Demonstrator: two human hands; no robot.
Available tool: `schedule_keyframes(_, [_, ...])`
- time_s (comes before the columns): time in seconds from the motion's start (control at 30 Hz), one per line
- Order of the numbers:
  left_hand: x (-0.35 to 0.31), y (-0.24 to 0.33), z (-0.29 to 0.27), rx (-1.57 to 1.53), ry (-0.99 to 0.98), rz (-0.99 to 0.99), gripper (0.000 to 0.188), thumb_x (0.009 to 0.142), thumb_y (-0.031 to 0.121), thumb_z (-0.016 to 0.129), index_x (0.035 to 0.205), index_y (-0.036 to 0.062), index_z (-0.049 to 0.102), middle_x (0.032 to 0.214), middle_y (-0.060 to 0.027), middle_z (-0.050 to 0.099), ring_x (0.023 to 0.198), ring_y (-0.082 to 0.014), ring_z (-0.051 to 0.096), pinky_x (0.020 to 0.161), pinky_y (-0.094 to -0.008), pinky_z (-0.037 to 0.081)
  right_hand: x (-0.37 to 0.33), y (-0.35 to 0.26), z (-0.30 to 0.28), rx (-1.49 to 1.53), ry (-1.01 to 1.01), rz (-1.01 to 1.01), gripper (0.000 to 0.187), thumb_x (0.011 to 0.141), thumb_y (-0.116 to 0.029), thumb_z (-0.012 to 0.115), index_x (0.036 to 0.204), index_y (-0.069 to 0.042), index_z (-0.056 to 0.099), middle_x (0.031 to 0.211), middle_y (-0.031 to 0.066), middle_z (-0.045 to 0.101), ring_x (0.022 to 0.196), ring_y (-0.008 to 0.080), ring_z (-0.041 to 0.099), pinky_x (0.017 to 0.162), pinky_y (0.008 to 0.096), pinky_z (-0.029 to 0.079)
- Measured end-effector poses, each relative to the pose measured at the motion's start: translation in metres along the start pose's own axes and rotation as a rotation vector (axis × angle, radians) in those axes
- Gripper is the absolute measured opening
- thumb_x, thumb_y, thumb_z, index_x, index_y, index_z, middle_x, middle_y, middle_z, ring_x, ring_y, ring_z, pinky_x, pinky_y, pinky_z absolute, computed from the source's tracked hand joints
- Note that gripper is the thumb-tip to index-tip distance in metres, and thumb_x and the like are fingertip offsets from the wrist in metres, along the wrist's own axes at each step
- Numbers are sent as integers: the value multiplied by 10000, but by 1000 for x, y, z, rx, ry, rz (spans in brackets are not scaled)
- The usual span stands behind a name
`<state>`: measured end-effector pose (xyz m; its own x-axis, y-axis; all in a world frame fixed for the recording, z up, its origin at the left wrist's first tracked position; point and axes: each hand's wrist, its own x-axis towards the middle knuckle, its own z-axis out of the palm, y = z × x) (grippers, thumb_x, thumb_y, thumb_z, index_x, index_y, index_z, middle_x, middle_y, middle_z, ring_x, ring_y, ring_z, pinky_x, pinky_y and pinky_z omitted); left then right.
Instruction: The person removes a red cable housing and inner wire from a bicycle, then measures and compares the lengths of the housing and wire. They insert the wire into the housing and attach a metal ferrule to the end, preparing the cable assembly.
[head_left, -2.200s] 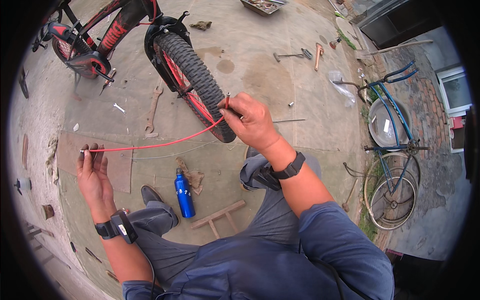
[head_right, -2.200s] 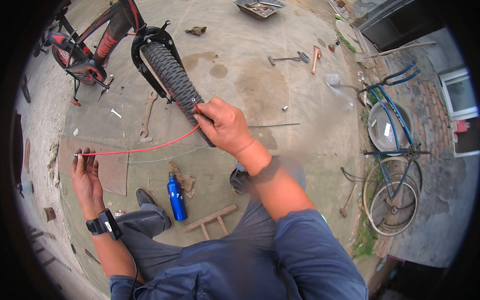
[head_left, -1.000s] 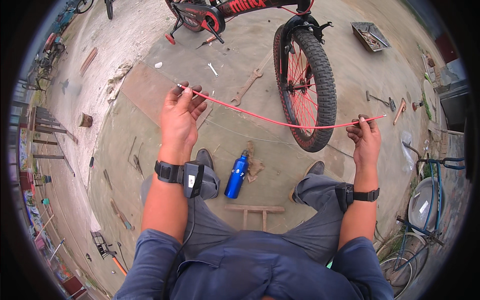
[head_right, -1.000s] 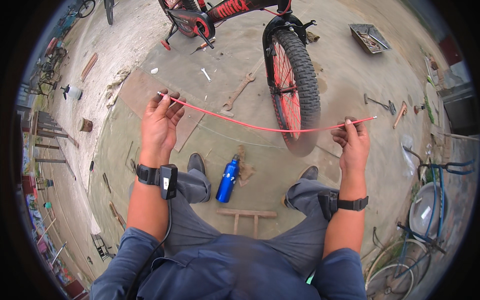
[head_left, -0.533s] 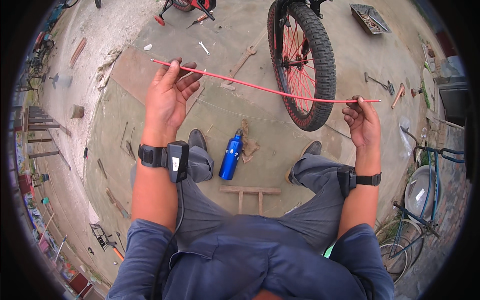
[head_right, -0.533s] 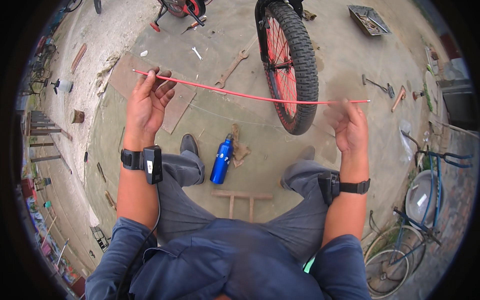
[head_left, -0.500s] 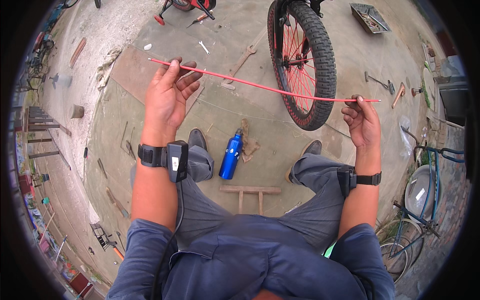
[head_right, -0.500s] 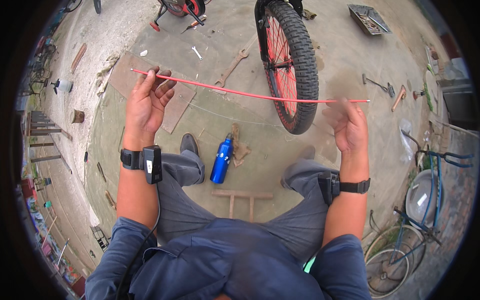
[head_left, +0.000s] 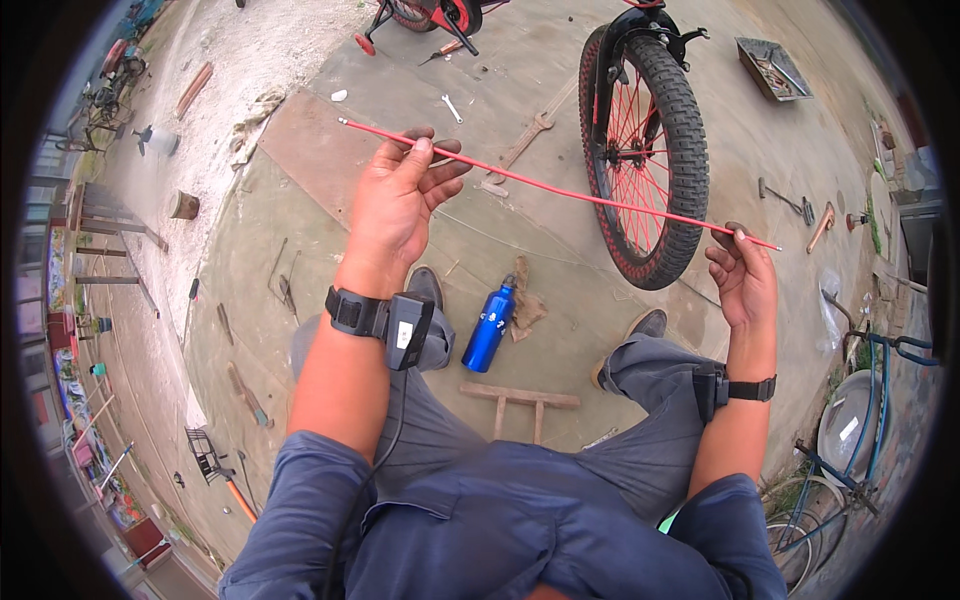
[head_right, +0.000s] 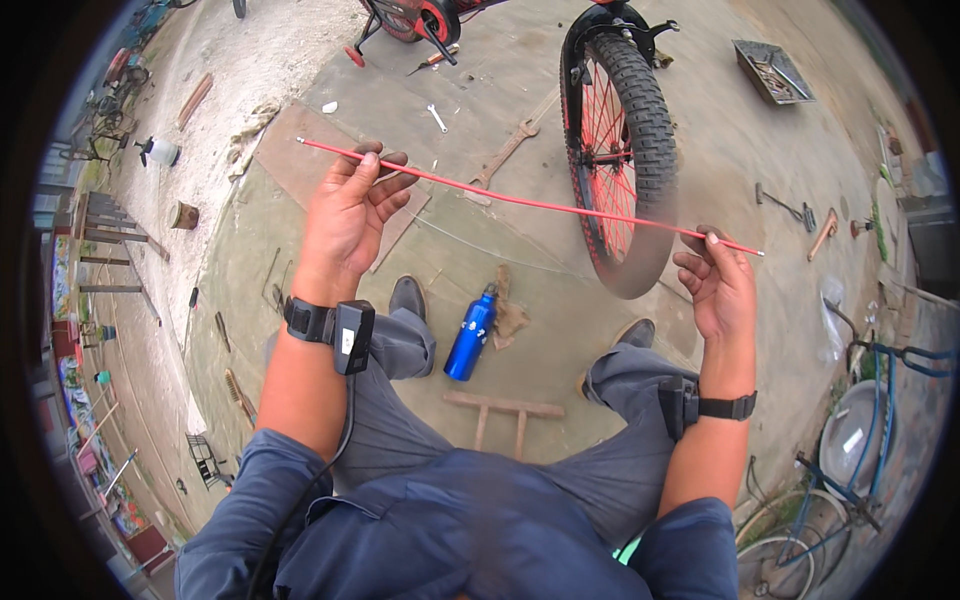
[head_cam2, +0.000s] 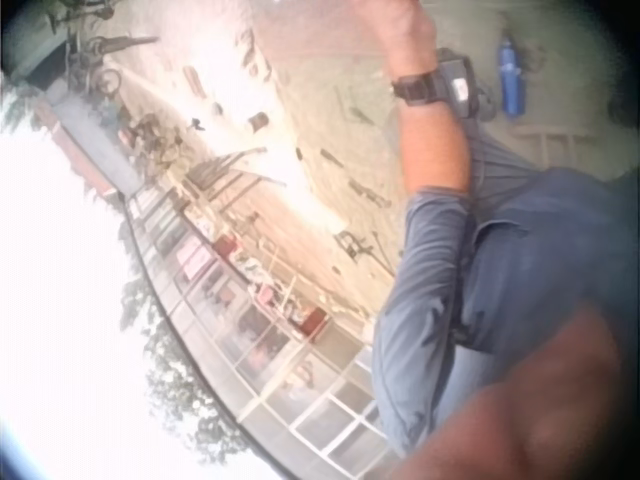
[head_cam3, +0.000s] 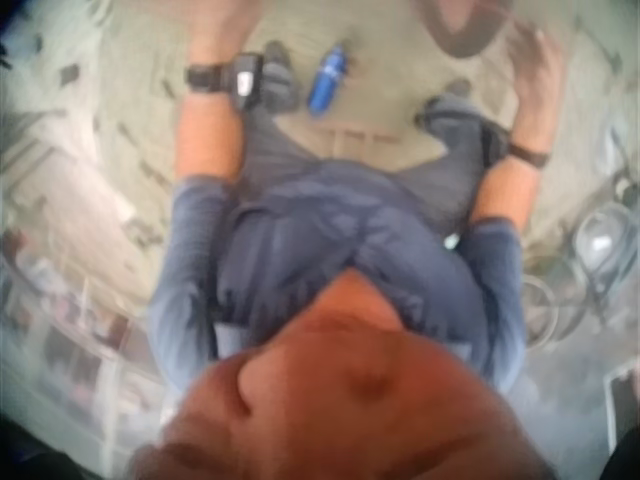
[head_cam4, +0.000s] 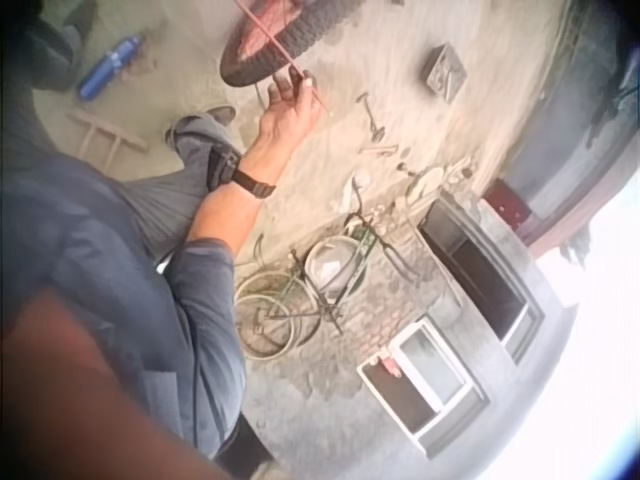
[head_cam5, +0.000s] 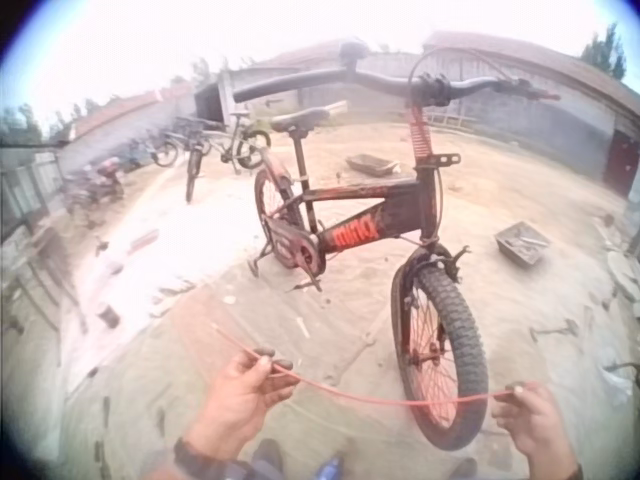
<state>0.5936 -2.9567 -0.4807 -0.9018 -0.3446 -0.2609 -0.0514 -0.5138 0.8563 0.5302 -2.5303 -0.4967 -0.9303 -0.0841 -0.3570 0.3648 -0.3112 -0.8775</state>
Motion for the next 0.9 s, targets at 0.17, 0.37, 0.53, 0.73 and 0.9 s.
schedule_keyframes(0.17, [0, -2, 0, 17, 23, 24, 204, 1039, 154, 536, 1222, 64, 540, 1169, -158, 663, 1028, -269, 695, 808, -345, 582, -1, -1, 3, 52, 21, 21, 227, 982, -172, 595, 1147, -20, 632, 1047, 150, 714, 818, 234, 731, 622, 288, 599])
schedule_keyframes(0.37, [1, -3, 1, -26, 4, 72, 233, 1050, 151, 508, 1258, 48, 496, 1220, -182, 638, 1076, -287, 674, 845, -361, 562, 0, 2, 1, 226, -34, 54, 214, 979, -180, 594, 1127, -35, 647, 1035, 129, 719, 809, 249, 730, 622, 298, 601])
schedule_keyframes(0.53, [1, -3, 2, -40, 21, 81, 226, 1059, 156, 490, 1250, 35, 487, 1223, -188, 637, 1051, -277, 676, 853, -369, 565, 2, 4, 0, 268, -33, 74, 191, 979, -178, 593, 1109, -50, 650, 1008, 107, 725, 812, 246, 725, 621, 312, 603])
schedule_keyframes(0.73, [0, -3, 4, -76, 15, 62, 232, 1059, 175, 498, 1247, 39, 492, 1221, -186, 639, 1064, -287, 672, 853, -370, 563, 1, 6, -1, 312, -58, 61, 141, 981, -158, 582, 1073, -79, 655, 1011, 81, 726, 809, 234, 716, 622, 325, 602])
schedule_keyframes(0.9, [-1, -4, 6, -62, -34, 32, 216, 1056, 198, 514, 1214, 50, 510, 1203, -171, 644, 1067, -298, 679, 852, -376, 562, 2, 9, -1, 365, -149, 51, 217, 1007, -152, 521, 1146, -29, 633, 1090, 140, 715, 843, 234, 726, 661, 294, 613])
